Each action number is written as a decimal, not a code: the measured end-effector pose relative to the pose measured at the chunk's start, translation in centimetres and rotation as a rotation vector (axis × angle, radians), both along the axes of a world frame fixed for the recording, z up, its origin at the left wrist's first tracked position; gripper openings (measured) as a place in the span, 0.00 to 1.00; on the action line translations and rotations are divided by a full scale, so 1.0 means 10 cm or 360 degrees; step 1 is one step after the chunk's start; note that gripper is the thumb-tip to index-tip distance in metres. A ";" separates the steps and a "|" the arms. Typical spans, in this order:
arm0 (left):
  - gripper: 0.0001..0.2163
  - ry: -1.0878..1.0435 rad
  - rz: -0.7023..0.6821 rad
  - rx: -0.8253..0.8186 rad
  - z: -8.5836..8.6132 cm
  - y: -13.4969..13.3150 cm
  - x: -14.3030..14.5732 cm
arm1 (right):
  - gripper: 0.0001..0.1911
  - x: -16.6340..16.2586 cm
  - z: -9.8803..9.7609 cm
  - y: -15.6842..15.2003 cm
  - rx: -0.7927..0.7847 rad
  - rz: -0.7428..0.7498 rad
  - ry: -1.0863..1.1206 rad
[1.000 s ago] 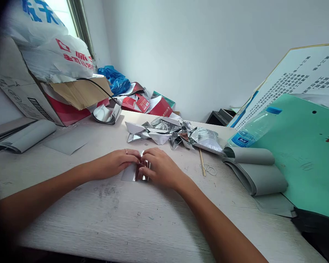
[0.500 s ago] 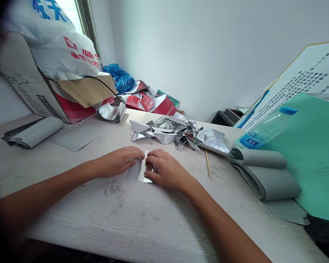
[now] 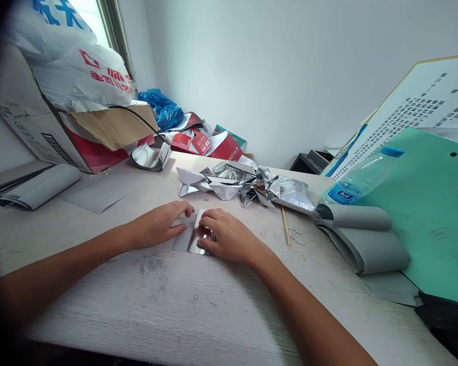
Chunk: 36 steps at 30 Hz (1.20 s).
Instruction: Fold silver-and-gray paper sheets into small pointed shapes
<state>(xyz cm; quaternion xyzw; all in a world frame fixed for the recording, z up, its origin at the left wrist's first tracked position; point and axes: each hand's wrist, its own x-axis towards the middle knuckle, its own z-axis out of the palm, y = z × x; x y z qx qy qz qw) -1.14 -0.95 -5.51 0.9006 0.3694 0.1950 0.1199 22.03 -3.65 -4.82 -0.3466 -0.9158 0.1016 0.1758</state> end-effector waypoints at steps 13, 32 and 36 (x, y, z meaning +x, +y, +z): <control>0.15 0.0178 -0.0136 0.0144 0.00 -0.03 0.01 | 0.05 0.00 -0.02 0.01 -0.0028 -0.0030 -0.0010; 0.16 0.0222 -0.0146 0.0094 -0.01 -0.01 -0.01 | 0.09 -0.02 0.01 -0.02 -0.0088 -0.0090 -0.0074; 0.15 0.0188 -0.0158 0.0086 -0.02 -0.01 -0.03 | 0.10 -0.01 -0.01 -0.01 -0.0076 -0.0072 -0.0055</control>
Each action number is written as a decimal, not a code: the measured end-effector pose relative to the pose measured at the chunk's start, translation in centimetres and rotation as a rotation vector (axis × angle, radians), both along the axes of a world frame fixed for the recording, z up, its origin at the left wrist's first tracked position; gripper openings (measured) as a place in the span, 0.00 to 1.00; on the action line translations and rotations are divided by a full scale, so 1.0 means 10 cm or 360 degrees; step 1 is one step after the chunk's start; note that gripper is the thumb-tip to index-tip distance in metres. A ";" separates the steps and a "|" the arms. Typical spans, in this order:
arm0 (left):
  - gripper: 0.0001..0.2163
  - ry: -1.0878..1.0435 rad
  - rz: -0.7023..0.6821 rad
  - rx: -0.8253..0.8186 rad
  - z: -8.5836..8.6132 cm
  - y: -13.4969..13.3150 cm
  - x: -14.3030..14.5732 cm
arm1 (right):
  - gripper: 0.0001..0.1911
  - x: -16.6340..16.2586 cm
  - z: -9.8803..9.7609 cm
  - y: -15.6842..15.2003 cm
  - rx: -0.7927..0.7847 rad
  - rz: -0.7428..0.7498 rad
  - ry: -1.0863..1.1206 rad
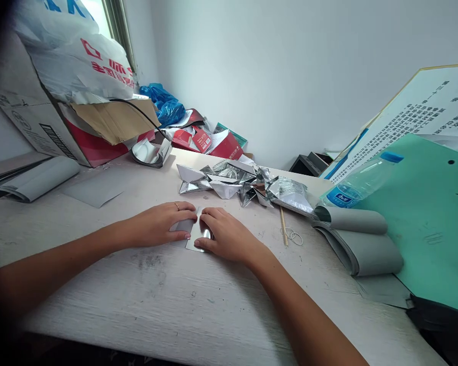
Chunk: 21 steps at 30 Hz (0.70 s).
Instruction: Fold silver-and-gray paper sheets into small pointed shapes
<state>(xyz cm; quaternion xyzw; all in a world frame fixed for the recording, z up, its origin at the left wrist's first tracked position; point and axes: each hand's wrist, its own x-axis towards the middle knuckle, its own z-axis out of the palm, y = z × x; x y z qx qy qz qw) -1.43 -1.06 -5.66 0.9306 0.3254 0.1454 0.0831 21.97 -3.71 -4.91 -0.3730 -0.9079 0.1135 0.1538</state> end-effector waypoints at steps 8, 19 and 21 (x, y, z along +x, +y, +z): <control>0.14 0.0003 -0.0009 0.0005 0.00 0.00 0.01 | 0.11 0.01 -0.02 0.01 0.0002 0.0004 0.0012; 0.15 0.0060 0.0011 0.0002 0.03 -0.02 0.02 | 0.10 0.01 -0.02 0.01 -0.0010 -0.0005 0.0010; 0.14 0.0059 0.0013 0.0005 0.04 -0.03 0.03 | 0.10 0.00 -0.02 0.01 -0.0010 -0.0013 0.0003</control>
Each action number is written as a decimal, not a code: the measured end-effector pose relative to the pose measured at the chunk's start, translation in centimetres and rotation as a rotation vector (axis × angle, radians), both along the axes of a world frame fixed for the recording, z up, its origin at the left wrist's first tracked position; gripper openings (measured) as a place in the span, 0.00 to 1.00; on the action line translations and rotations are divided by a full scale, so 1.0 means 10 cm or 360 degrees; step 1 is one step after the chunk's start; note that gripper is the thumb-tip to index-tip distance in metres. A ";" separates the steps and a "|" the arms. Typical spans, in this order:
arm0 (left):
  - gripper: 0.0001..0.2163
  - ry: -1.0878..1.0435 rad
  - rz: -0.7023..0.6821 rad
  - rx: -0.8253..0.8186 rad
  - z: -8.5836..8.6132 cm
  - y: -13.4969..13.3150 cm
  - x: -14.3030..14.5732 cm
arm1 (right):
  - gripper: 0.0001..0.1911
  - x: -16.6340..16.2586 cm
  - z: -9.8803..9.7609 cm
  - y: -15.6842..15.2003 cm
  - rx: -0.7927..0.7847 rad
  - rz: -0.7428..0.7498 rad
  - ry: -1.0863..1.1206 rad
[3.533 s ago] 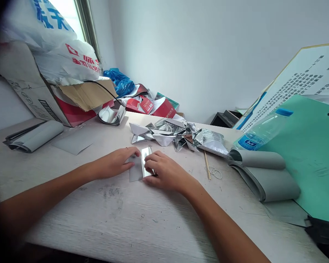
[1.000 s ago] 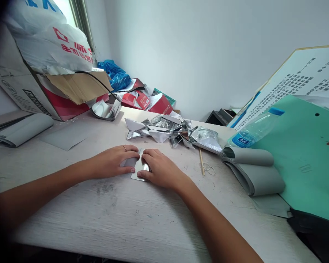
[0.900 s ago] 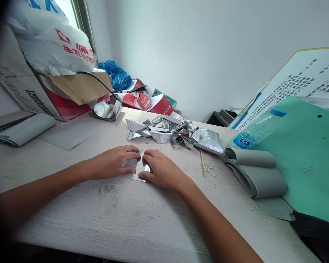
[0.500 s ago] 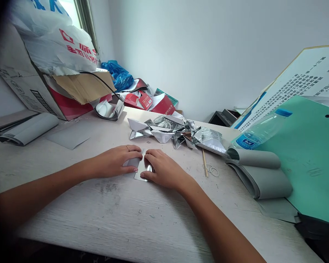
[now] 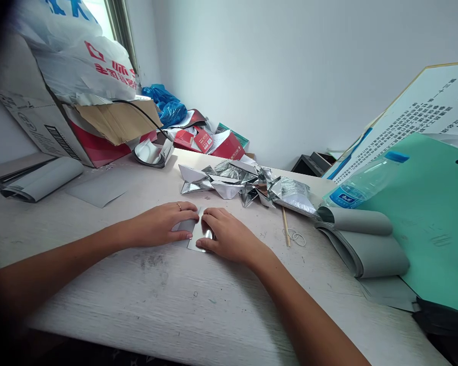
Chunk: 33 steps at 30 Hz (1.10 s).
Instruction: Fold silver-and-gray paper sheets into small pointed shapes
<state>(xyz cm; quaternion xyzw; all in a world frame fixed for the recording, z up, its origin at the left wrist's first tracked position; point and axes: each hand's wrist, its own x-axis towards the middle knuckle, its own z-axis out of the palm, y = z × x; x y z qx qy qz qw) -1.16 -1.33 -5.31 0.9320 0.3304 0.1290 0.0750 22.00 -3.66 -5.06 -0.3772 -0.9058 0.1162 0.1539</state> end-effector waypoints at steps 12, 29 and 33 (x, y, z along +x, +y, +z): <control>0.11 -0.0029 -0.0003 0.0065 -0.01 0.00 0.04 | 0.11 0.00 -0.02 0.01 -0.0005 -0.0013 -0.0001; 0.13 0.0031 0.0072 0.0101 -0.03 -0.03 0.09 | 0.11 0.00 0.02 0.01 0.0020 -0.0022 -0.0049; 0.13 0.0050 0.0069 0.0075 -0.01 -0.04 0.10 | 0.11 0.00 0.01 0.01 0.0029 -0.0018 -0.0045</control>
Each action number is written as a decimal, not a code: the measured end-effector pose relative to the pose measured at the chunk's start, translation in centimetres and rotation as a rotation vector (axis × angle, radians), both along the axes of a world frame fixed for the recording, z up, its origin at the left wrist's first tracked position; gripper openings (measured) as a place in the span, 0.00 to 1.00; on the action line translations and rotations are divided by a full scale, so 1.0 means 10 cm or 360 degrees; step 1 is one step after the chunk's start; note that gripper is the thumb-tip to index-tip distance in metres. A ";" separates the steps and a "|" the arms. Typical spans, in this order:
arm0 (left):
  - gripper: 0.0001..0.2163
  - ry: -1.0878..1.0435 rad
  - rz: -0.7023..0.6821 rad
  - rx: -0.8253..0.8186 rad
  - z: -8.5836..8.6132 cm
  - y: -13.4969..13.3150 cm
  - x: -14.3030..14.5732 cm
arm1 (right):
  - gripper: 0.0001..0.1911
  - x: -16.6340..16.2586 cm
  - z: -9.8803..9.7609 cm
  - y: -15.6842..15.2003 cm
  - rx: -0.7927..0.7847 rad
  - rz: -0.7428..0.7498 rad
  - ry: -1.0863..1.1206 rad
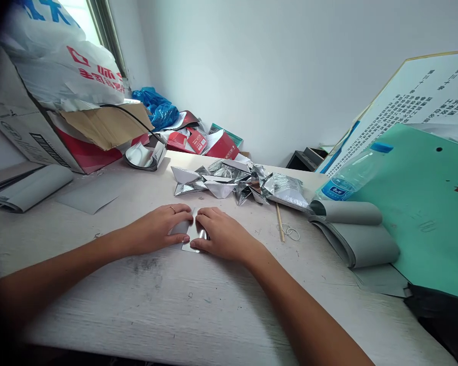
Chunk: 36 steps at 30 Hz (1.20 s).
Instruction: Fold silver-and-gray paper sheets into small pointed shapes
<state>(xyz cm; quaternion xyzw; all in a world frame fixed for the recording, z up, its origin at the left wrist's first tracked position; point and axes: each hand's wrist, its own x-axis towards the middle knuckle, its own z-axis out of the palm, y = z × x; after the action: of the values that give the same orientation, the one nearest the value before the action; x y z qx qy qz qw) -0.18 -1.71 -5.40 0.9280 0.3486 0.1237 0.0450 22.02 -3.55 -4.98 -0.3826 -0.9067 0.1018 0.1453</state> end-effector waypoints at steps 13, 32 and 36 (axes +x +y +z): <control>0.17 -0.0065 -0.0013 -0.0098 0.00 0.01 -0.04 | 0.11 0.01 -0.01 0.00 0.0001 0.0027 0.0035; 0.23 -0.0103 -0.0096 -0.0100 -0.05 0.06 -0.10 | 0.11 0.01 -0.02 0.01 0.0052 0.0093 0.0052; 0.23 -0.0065 -0.0080 -0.0122 -0.03 0.05 -0.10 | 0.11 0.00 0.00 0.00 0.0050 0.0072 0.0031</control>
<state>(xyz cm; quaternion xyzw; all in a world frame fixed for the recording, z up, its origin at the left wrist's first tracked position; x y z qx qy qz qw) -1.22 -1.17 -5.74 0.9313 0.3286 0.1281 0.0907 22.01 -3.55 -5.00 -0.3587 -0.9152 0.0946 0.1578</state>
